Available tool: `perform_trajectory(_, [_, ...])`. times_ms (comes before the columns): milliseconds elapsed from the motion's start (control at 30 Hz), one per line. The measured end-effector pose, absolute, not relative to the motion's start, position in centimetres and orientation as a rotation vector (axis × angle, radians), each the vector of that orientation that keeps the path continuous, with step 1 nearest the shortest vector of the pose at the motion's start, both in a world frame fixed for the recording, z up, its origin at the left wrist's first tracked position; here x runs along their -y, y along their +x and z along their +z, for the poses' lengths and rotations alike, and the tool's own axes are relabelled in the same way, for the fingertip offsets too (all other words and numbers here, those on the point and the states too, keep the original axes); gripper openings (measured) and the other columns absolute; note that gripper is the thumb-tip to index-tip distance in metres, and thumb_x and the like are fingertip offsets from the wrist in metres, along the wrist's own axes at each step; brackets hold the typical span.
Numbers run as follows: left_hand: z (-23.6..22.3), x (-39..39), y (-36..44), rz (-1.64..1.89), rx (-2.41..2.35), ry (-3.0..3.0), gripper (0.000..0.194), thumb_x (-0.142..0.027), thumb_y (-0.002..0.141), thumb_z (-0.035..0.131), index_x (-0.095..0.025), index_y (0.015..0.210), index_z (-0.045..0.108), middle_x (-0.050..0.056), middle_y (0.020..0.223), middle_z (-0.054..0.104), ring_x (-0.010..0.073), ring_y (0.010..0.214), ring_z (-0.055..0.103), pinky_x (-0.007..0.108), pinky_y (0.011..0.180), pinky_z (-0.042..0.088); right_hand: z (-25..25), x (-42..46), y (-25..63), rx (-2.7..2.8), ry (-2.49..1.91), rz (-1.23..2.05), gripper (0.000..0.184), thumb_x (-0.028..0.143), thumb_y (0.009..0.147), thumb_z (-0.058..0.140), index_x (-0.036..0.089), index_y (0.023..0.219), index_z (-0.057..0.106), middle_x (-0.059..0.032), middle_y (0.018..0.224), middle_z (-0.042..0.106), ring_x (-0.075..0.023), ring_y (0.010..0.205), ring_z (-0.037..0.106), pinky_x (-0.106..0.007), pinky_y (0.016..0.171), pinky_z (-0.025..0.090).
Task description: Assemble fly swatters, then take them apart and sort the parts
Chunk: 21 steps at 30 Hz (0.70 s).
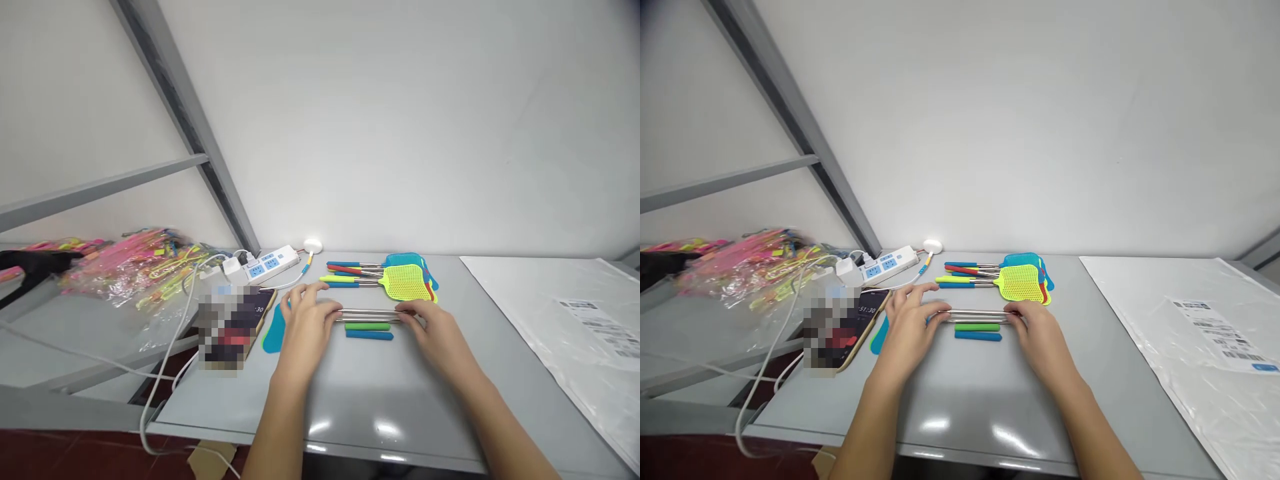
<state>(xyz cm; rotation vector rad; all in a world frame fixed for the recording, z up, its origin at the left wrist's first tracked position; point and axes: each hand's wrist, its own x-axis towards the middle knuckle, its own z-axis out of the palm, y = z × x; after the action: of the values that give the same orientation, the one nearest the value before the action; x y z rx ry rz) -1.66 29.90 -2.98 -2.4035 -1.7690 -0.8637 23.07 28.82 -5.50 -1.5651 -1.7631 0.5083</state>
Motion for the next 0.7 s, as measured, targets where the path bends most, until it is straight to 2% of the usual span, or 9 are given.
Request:
perform_trajectory(233, [-5.2,-30.8,-1.3,-0.745,1.843,-2.432,0.022,-0.021,0.089,0.057,-0.031,0.084,0.076,0.004,0.121,0.062,0.0335,0.114,0.042,0.061,0.100,0.027,-6.7,-29.9,23.5,1.923,-1.641,0.451,0.025,0.026,0.093,0.043,0.024,0.096,0.067,-0.0064,0.098,0.070,-0.0252,0.093,0.061,-0.041,0.081,0.048])
perform_trajectory(333, [-5.5,-30.8,-1.5,-0.692,1.863,-2.430,0.023,-0.022,0.091,0.054,-0.031,0.085,0.075,0.005,0.122,0.062,0.0343,0.113,0.043,0.062,0.099,0.027,-7.0,-29.5,23.8,1.987,-1.608,0.415,0.026,0.026,0.096,0.040,0.023,0.101,0.066,-0.0068,0.102,0.069,-0.0253,0.099,0.059,-0.042,0.085,0.047])
perform_trajectory(500, [-5.5,-30.5,-1.4,-0.660,1.890,-2.400,0.027,-0.022,0.093,0.048,-0.030,0.098,0.073,0.006,0.124,0.063,0.0343,0.113,0.046,0.064,0.099,0.026,-7.7,-28.5,24.4,2.040,-1.586,0.316,0.023,0.027,0.096,0.045,0.024,0.111,0.063,-0.0072,0.115,0.065,-0.0258,0.109,0.055,-0.044,0.094,0.044])
perform_trajectory(700, [-5.2,-29.9,-0.3,-0.661,1.822,-2.541,0.028,-0.025,0.095,0.046,-0.030,0.112,0.068,0.006,0.126,0.062,0.0300,0.115,0.048,0.061,0.105,0.022,-8.0,-28.4,24.4,2.075,-1.596,0.254,0.023,0.023,0.093,0.050,0.024,0.114,0.060,-0.0087,0.114,0.063,-0.0263,0.105,0.055,-0.045,0.089,0.046])
